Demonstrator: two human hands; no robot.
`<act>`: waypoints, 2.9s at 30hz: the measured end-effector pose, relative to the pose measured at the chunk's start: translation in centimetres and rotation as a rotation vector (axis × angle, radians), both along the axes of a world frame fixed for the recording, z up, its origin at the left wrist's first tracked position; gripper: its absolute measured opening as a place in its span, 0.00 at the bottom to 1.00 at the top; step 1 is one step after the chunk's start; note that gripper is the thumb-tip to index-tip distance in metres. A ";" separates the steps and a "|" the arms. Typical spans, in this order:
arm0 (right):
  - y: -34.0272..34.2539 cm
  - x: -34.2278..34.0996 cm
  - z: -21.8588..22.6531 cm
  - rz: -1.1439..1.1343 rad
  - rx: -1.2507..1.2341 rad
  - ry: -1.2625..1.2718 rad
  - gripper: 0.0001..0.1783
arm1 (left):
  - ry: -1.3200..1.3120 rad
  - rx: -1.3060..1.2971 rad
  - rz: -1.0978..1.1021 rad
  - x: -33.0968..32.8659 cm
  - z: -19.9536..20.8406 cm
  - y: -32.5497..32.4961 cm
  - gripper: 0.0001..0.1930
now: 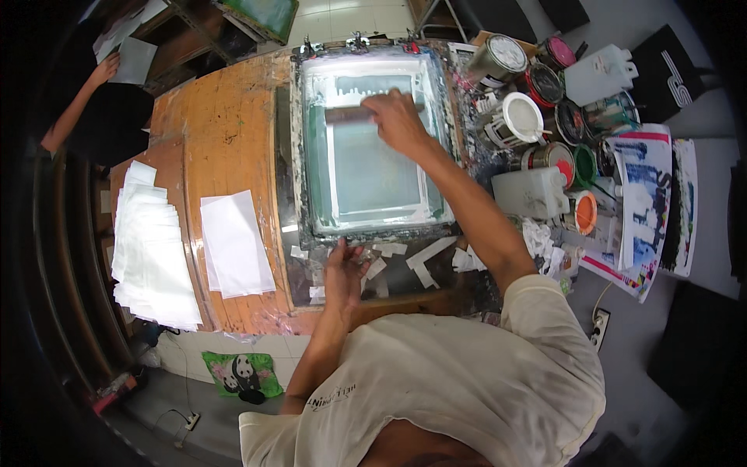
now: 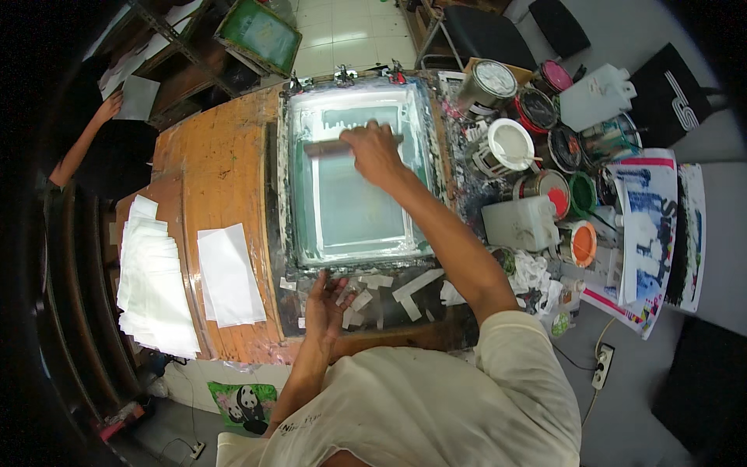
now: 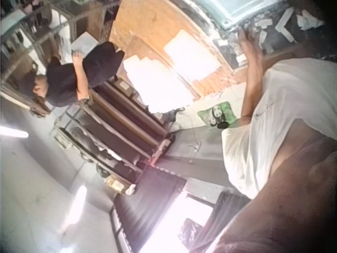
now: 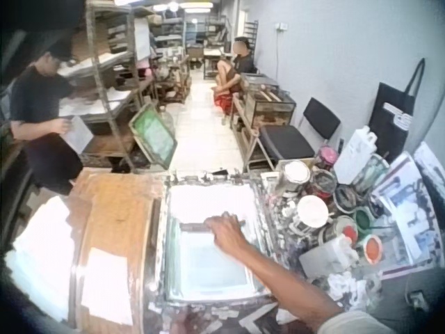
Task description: The person repeatedly places white sheets under a screen printing frame, uses a squeegee to pull ink across the screen, and removes the printed sheets to a growing stack. A second person assists by handling the printed sheets on the left side of the table.
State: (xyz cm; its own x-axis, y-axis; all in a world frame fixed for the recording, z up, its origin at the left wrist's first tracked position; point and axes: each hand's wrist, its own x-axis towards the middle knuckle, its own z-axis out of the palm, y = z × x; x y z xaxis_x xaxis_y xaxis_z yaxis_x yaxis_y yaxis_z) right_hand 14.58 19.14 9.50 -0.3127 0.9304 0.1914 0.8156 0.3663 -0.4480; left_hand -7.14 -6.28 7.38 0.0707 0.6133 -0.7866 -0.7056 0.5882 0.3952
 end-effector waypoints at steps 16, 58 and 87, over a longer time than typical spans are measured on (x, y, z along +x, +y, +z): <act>1.7 -0.7 -3.0 -0.085 -0.126 -0.285 0.20 | 0.028 -0.081 -0.006 0.1 0.0 0.5 0.18; -0.9 -2.1 27.7 -0.061 0.328 -0.087 0.31 | 1.651 1.183 -0.433 1.3 -6.5 25.9 0.12; -1.7 -3.3 29.0 -0.146 0.195 -0.165 0.36 | 1.918 0.972 -0.778 0.6 -8.3 9.2 0.29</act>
